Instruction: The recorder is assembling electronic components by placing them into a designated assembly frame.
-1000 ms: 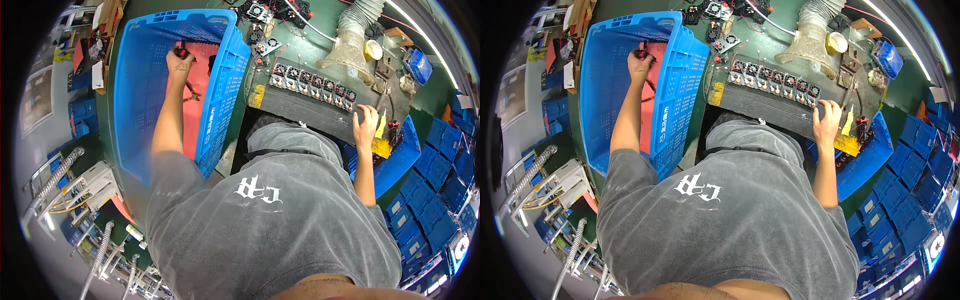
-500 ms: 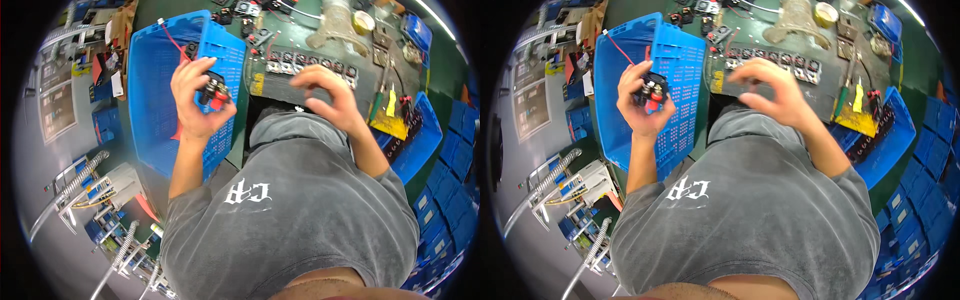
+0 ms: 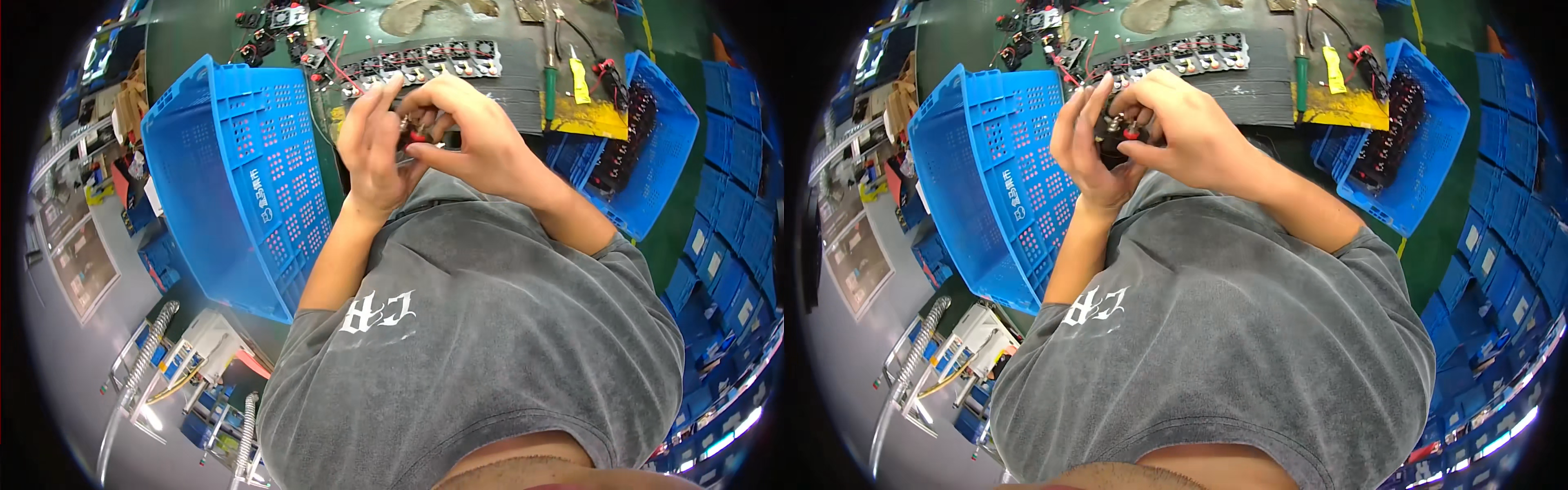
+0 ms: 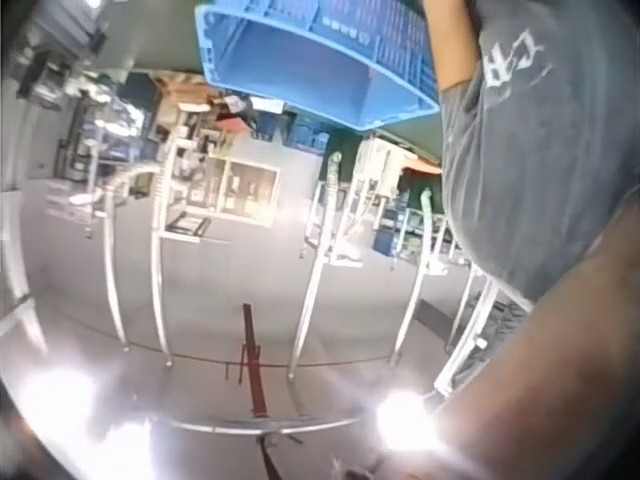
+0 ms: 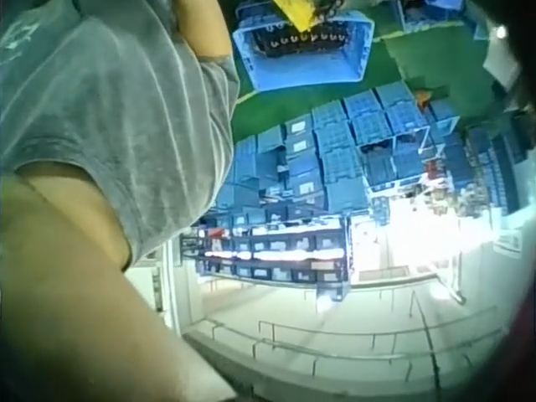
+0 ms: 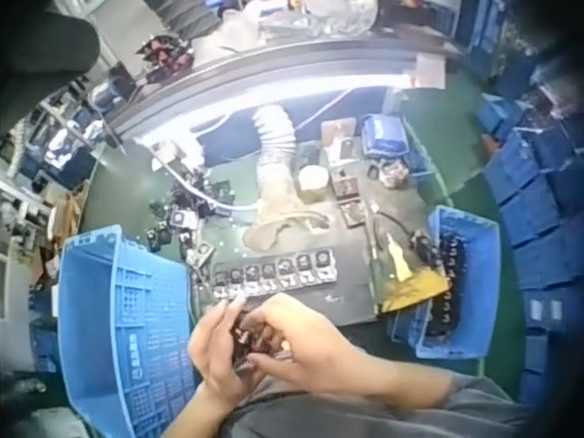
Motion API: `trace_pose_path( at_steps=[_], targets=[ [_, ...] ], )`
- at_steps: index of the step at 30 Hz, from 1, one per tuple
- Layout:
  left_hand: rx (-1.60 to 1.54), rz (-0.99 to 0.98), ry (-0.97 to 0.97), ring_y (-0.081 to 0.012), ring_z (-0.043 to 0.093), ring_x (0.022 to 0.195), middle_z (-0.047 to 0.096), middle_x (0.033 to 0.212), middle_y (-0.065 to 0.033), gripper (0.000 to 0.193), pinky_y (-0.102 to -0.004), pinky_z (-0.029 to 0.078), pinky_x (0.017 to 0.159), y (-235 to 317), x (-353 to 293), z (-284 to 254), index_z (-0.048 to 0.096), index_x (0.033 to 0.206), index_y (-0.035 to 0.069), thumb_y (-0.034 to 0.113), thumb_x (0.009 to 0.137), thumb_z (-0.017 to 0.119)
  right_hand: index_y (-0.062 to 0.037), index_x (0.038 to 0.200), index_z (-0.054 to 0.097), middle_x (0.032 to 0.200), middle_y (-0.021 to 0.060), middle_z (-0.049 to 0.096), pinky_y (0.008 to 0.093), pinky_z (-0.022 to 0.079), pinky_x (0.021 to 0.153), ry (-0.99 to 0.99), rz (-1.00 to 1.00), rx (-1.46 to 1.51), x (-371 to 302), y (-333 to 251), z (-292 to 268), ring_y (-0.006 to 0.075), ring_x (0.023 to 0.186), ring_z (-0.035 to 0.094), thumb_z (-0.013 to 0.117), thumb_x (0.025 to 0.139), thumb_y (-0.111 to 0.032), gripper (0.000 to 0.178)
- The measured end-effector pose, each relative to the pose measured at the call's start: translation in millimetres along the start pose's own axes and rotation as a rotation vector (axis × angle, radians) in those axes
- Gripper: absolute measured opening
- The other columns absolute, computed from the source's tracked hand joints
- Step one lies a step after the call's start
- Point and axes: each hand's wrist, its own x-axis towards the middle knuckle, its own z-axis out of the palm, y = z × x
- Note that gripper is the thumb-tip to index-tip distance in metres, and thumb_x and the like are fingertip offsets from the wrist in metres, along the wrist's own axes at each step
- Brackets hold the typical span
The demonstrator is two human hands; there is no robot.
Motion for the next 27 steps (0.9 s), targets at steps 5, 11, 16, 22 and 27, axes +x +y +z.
trace_pose_path(
  at_steps=[5,11,16,22,27],
  targets=[
    [-0.078,-0.075,-0.098,-0.0528,0.038,0.145,0.035,0.154,-0.0257,0.091,-0.0659,0.024,0.12,13,8,16,0.031,0.154,0.004,0.027,0.084,0.085,-0.0024,0.112,0.065,0.107,0.0099,0.061,0.0317,0.055,0.08,0.042,-0.06,-0.143,-26,4,-25,0.0204,0.09,0.064,0.076,0.075,0.005,0.039],
    [0.273,-0.108,-0.381,-0.0382,0.034,0.15,0.054,0.15,-0.0034,0.069,-0.0606,0.014,0.123,-9,30,9,0.064,0.137,0.02,0.019,0.071,0.086,-0.0044,0.112,0.064,0.11,0.0137,0.057,0.039,0.052,0.085,0.126,-0.234,-0.402,-58,18,-45,0.0324,0.1,0.06,0.076,0.067,0.007,0.047],
    [0.304,0.025,-0.259,-0.0266,0.055,0.135,0.072,0.123,0.002,0.032,-0.0544,0.021,0.121,-8,40,14,0.078,0.108,0.019,0.013,0.077,0.081,-0.0049,0.112,0.064,0.11,0.0141,0.057,0.0409,0.051,0.087,0.122,-0.216,-0.447,-74,20,-53,0.0334,0.102,0.059,0.077,0.066,0.006,0.049],
    [-0.004,-0.215,-0.375,-0.0246,0.068,0.094,0.072,0.09,-0.0053,0.022,-0.0398,0.052,0.088,-21,28,26,0.078,0.103,0.01,0.007,0.082,0.078,-0.0048,0.112,0.063,0.11,0.0134,0.057,0.0429,0.051,0.089,0.122,-0.162,-0.61,-81,42,-60,0.0351,0.103,0.058,0.077,0.067,0.004,0.048],
    [-0.118,-0.357,-0.42,-0.0289,0.065,0.085,0.065,0.091,-0.0124,0.014,-0.0373,0.053,0.076,-43,2,72,0.079,0.104,0.008,0.011,0.091,0.075,-0.0046,0.116,0.059,0.112,0.0146,0.056,0.0435,0.05,0.094,0.144,-0.037,-0.792,-89,110,-65,0.0367,0.108,0.056,0.076,0.071,0.002,0.049]
  ],
)
